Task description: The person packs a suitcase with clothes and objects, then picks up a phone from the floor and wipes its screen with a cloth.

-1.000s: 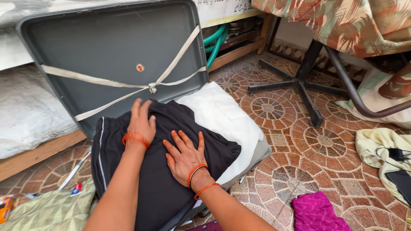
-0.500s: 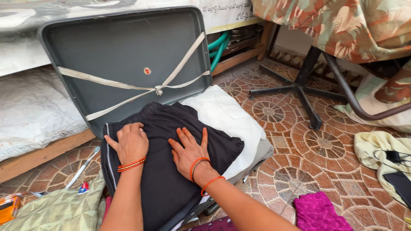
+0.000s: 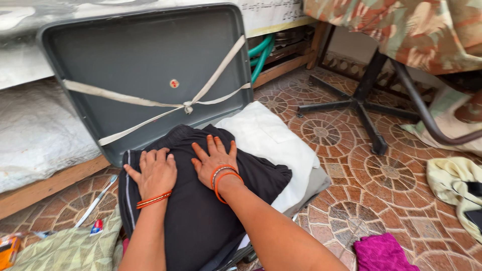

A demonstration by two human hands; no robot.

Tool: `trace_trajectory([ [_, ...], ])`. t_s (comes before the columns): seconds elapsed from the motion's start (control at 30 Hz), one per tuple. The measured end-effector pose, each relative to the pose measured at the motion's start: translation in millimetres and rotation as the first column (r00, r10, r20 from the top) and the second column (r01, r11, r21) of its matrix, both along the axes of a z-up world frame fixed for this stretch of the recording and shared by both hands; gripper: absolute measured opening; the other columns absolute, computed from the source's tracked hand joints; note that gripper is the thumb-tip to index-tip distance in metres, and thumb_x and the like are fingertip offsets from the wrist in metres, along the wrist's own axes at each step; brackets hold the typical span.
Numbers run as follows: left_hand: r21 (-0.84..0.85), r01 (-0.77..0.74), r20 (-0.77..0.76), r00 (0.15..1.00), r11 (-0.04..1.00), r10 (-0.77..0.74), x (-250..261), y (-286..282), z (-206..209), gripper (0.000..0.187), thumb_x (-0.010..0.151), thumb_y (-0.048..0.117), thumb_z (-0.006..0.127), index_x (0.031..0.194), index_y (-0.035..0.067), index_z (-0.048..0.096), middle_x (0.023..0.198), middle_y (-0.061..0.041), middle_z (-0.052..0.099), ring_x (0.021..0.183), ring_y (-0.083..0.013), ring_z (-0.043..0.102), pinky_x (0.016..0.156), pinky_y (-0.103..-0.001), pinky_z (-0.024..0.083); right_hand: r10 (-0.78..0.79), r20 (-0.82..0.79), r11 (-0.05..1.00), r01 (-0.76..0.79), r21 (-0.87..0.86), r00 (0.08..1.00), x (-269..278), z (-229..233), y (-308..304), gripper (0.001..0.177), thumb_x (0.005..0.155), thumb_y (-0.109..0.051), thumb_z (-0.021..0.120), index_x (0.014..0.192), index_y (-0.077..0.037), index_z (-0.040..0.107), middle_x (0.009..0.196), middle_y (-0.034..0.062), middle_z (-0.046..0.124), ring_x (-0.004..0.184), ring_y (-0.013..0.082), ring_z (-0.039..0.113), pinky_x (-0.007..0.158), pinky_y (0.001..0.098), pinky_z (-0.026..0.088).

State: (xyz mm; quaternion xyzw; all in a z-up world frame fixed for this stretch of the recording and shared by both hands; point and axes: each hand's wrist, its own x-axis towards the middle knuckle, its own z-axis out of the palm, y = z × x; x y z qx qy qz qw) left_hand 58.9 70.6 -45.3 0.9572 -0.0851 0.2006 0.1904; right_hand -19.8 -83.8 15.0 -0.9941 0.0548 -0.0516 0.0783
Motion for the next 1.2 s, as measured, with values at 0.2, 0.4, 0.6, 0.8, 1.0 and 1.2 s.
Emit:
trace_trajectory([
  [0.2,-0.056,0.030,0.114,0.993,0.998,-0.023,0,5,-9,0.036,0.101,0.036,0.053,0.129,0.019,0.068,0.139,-0.006,0.060,0.144,-0.0310,0.043,0.116,-0.075,0.007,0.103,0.078,0.995,-0.103,-0.009,0.992,-27,-8,-15,0.060,0.102,-0.049,0.036,0.158,-0.029,0.030,0.168,0.0108,0.016,0.155,0.0297,0.011,0.120,0.0629,0.004],
  [0.4,-0.112,0.050,0.267,0.963,0.992,-0.018,-29,-3,16,0.024,0.098,0.022,0.063,0.118,0.016,0.074,0.124,-0.007,0.068,0.132,-0.0280,0.057,0.119,-0.073,0.011,-0.116,0.543,0.918,-0.119,0.379,0.832,-84,-31,-62,0.049,0.098,-0.033,0.059,0.142,-0.013,0.051,0.134,0.0158,0.059,0.126,0.0318,0.055,0.106,0.0482,0.041],
  [0.6,-0.127,0.647,0.478,0.704,0.752,-0.525,-74,-81,73,0.020,0.094,0.019,0.061,0.108,0.008,0.071,0.107,-0.010,0.068,0.104,-0.0334,0.063,0.097,-0.052,0.042,-0.749,0.424,0.627,0.339,0.701,0.509,-126,-93,-207,0.017,0.095,-0.016,0.067,0.109,-0.007,0.072,0.097,0.0092,0.076,0.086,0.0221,0.073,0.078,0.0366,0.057],
  [0.8,-0.163,0.750,-0.084,0.637,0.641,-0.766,-109,-196,67,0.026,0.098,0.032,0.058,0.111,0.014,0.071,0.116,-0.009,0.067,0.114,-0.0297,0.061,0.101,-0.042,0.048,-0.768,-0.128,-0.005,0.194,0.981,0.627,-121,-111,-251,0.029,0.098,-0.026,0.064,0.116,-0.004,0.068,0.090,0.0059,0.075,0.072,0.0159,0.072,0.060,0.0282,0.056],
  [1.0,-0.061,0.755,-0.284,0.614,0.653,-0.737,-84,-217,37,0.054,0.098,0.050,0.044,0.149,0.030,0.044,0.157,-0.002,0.037,0.150,-0.0242,0.023,0.121,-0.060,0.004,-0.683,0.029,0.475,0.414,0.776,0.729,-106,-86,-249,0.034,0.085,-0.029,0.075,0.107,-0.004,0.077,0.093,0.0112,0.077,0.082,0.0225,0.074,0.075,0.0344,0.055],
  [1.2,-0.060,0.719,-0.402,0.617,0.692,-0.676,-70,-227,27,0.061,0.101,0.061,0.026,0.158,0.040,0.030,0.171,0.000,0.012,0.159,-0.0219,0.002,0.122,-0.063,-0.008,-0.742,0.157,0.500,0.382,0.777,0.652,-121,-85,-264,0.033,0.076,-0.024,0.076,0.100,-0.003,0.078,0.092,0.0136,0.078,0.083,0.0255,0.073,0.080,0.0384,0.055],
])
